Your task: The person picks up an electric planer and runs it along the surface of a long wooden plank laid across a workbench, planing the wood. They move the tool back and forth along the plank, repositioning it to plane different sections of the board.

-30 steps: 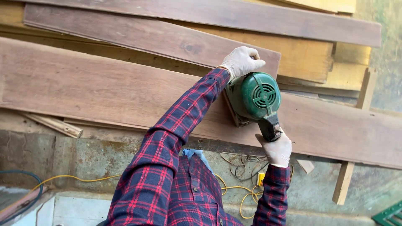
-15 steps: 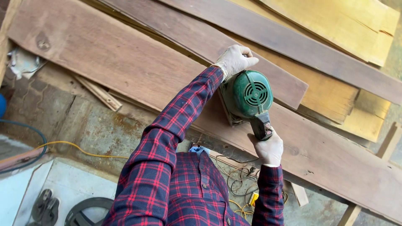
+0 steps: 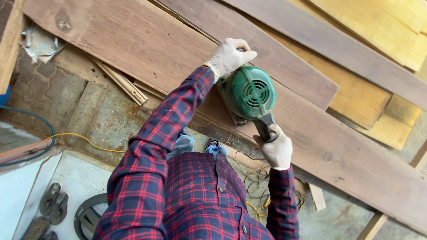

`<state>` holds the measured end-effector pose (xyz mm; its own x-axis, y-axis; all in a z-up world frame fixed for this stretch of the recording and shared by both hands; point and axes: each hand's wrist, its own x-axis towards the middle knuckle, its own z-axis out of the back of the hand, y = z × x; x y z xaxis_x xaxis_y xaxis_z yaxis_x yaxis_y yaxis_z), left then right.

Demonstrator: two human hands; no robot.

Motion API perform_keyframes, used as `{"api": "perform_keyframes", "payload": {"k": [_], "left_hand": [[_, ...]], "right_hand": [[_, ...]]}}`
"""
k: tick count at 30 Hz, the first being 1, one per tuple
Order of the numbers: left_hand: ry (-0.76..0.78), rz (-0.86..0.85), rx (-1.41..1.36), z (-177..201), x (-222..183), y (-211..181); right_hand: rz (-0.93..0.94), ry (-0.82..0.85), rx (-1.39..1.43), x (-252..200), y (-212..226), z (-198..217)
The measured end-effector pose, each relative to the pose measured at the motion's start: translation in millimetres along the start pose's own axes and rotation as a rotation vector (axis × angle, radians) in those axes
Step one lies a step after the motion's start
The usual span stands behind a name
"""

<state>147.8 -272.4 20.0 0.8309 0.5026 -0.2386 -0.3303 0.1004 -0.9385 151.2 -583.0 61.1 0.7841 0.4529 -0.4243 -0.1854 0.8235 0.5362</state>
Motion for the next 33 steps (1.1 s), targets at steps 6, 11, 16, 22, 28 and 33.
{"api": "perform_keyframes", "payload": {"k": [6, 11, 16, 22, 28, 33], "left_hand": [[0.071, -0.129, -0.072, 1.1, -17.0, 3.8], [0.172, -0.070, -0.117, -21.9, -27.5, -9.3], [0.234, -0.043, -0.128, -78.8, -36.9, -15.6], [0.217, -0.084, -0.079, -161.6, -43.4, -22.8], [0.233, -0.102, -0.061, -249.5, -54.3, -47.3], [0.285, -0.065, -0.054, -313.9, -60.1, -70.7]], "right_hand": [[-0.014, -0.090, -0.035, -26.0, -3.3, -18.6], [-0.074, -0.189, -0.019, -47.9, -31.0, -20.3], [-0.103, -0.262, -0.038, -67.0, -73.6, 0.5], [-0.160, -0.263, -0.068, -77.2, -145.6, 33.6], [-0.172, -0.300, -0.049, -88.9, -224.5, 71.2], [-0.185, -0.331, -0.005, -93.4, -293.0, 104.0]]}}
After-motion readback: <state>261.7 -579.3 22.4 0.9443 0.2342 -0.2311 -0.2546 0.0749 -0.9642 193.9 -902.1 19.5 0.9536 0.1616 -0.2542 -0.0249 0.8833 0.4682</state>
